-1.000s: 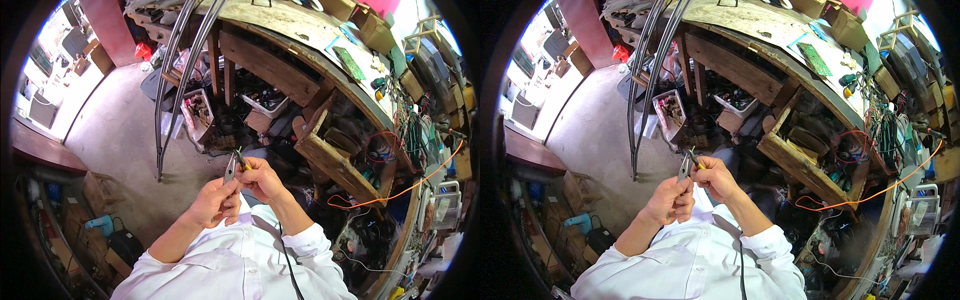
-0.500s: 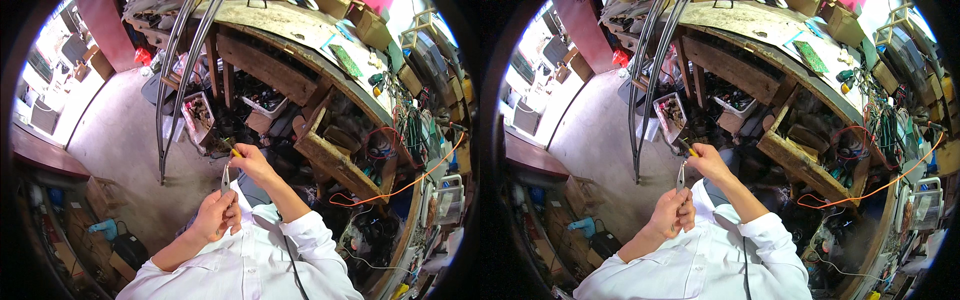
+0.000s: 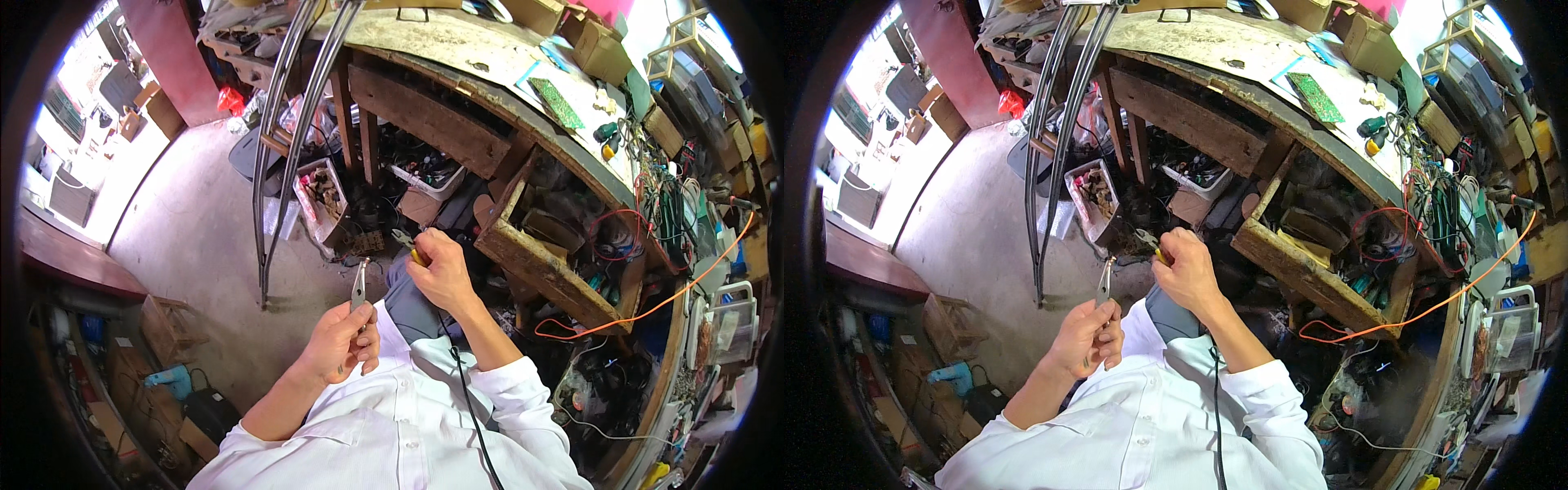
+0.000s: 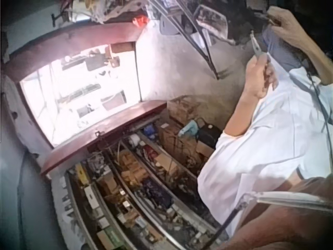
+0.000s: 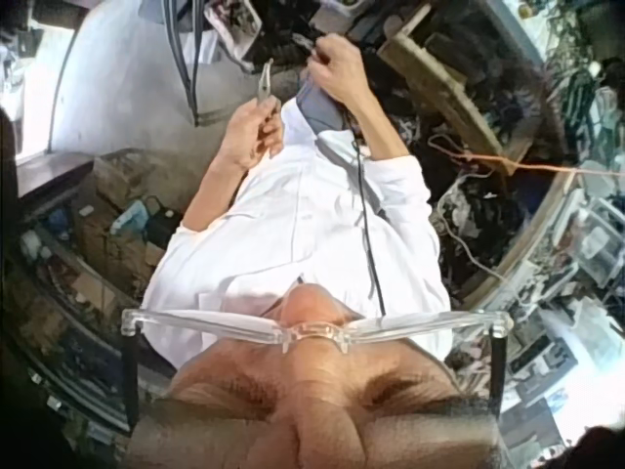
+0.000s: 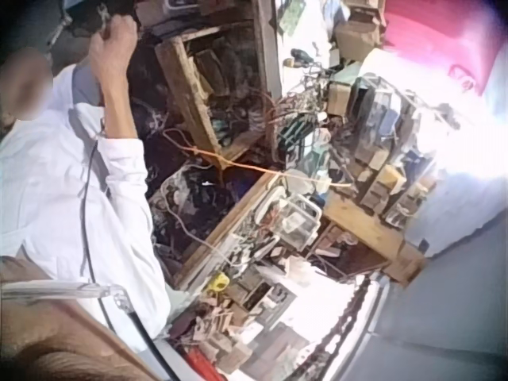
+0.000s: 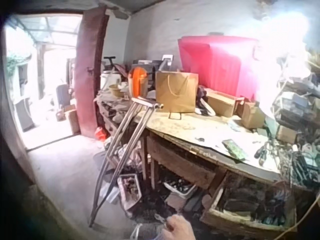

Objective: The person strips insulation from wires using pliers and a utility knife, then uses a soldering iron to work on a green circuit board. The person handles the board and wires, applying heat to specific points on the board.

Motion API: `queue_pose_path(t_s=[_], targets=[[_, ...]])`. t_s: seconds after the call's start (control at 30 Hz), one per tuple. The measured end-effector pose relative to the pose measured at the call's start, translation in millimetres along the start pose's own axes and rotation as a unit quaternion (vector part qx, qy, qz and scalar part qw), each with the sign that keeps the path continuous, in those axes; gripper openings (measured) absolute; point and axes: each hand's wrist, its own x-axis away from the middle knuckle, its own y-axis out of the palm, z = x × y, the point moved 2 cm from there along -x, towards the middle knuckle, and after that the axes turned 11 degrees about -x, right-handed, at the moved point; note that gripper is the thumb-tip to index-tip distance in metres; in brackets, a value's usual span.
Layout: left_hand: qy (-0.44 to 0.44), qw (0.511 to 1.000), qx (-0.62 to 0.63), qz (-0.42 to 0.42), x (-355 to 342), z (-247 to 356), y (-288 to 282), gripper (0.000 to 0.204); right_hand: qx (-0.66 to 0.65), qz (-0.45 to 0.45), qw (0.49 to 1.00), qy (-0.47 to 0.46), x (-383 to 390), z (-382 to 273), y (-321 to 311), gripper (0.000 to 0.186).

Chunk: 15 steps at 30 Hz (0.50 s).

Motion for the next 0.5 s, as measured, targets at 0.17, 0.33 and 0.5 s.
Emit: queue_pose_path(t_s=[0.17, 0.33, 0.5], targets=[[-0.051, 0.997, 0.016, -0.058, -1.7, 2.0, 8.2, 0.027, -0.143, -0.033, 0.976, -0.163, 7.2, -30.2, -8.9, 0.039], [-0.073, 0.99, 0.035, -0.111, -1.6, 4.4, 5.9, 0.027, -0.013, -0.03, 0.962, -0.272, 13.6, -30.2, -9.6, 0.031], [-0.073, 0.992, 0.03, -0.096, -0.7, 5.6, 9.0, 0.024, 0.044, 0.002, 0.944, -0.326, 20.6, -35.2, -10.7, 0.021]])
